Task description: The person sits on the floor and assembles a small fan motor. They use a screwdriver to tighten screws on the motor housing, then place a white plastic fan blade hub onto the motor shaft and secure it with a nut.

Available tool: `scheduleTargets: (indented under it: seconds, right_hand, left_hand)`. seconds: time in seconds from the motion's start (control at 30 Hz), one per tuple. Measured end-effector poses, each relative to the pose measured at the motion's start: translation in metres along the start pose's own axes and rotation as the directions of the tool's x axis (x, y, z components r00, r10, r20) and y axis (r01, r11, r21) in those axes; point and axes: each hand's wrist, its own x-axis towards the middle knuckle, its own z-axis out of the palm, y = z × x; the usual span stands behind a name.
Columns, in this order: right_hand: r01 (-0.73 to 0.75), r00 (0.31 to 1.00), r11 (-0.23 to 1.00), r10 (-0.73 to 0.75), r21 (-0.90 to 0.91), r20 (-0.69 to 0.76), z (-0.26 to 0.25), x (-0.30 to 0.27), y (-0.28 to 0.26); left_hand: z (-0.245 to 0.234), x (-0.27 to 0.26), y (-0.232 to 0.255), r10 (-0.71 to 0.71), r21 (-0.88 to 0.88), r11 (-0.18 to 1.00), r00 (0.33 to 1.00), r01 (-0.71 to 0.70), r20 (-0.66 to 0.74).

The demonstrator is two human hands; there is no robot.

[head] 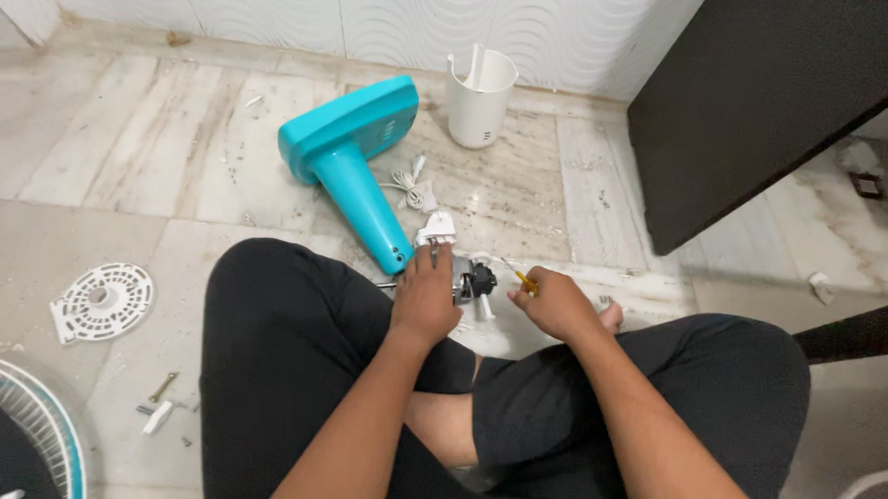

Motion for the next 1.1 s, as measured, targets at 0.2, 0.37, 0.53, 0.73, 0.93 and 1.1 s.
scheduleTargets:
  seconds: [0.2, 0.37, 0.53, 0.73, 0.93, 1.1]
  right_hand:
    - [-0.030, 0.998, 0.999, 0.032, 0.037, -0.055, -0.001, 0.003, -0.001]
    - [0.033, 0.996, 0.882, 0.013, 0.470, -0.094, 0.004, 0.013, -0.016]
    - [-0.058, 0.995, 0.660, 0.097, 0.749, -0.008, 0.005, 0.019, -0.047]
    - [-0.010, 0.998, 0.383, 0.068, 0.923, -0.018, -0.012, 0.055, -0.052]
    - [0.010, 0.985, 0.400, 0.156, 0.916, -0.079, -0.051, 0.120, -0.087]
    - [0.095, 0.950, 0.483, 0.216, 0.871, -0.223, -0.070, 0.173, -0.111]
  left_hand:
    - [-0.004, -0.001, 0.006, 0.014, 0.024, 1.000, 0.997, -0.012, -0.070]
    - [-0.003, 0.007, 0.012, 0.034, -0.233, 0.967, 0.957, -0.104, -0.287]
    - [-0.013, 0.033, 0.003, 0.027, -0.413, 0.884, 0.905, -0.220, -0.424]
    - [-0.049, 0.083, -0.007, 0.057, -0.479, 0.825, 0.887, -0.300, -0.458]
    - [-0.086, 0.157, -0.033, 0.175, -0.499, 0.741, 0.847, -0.449, -0.502]
    - [-0.075, 0.196, -0.052, 0.032, -0.797, 0.570, 0.975, -0.200, -0.222]
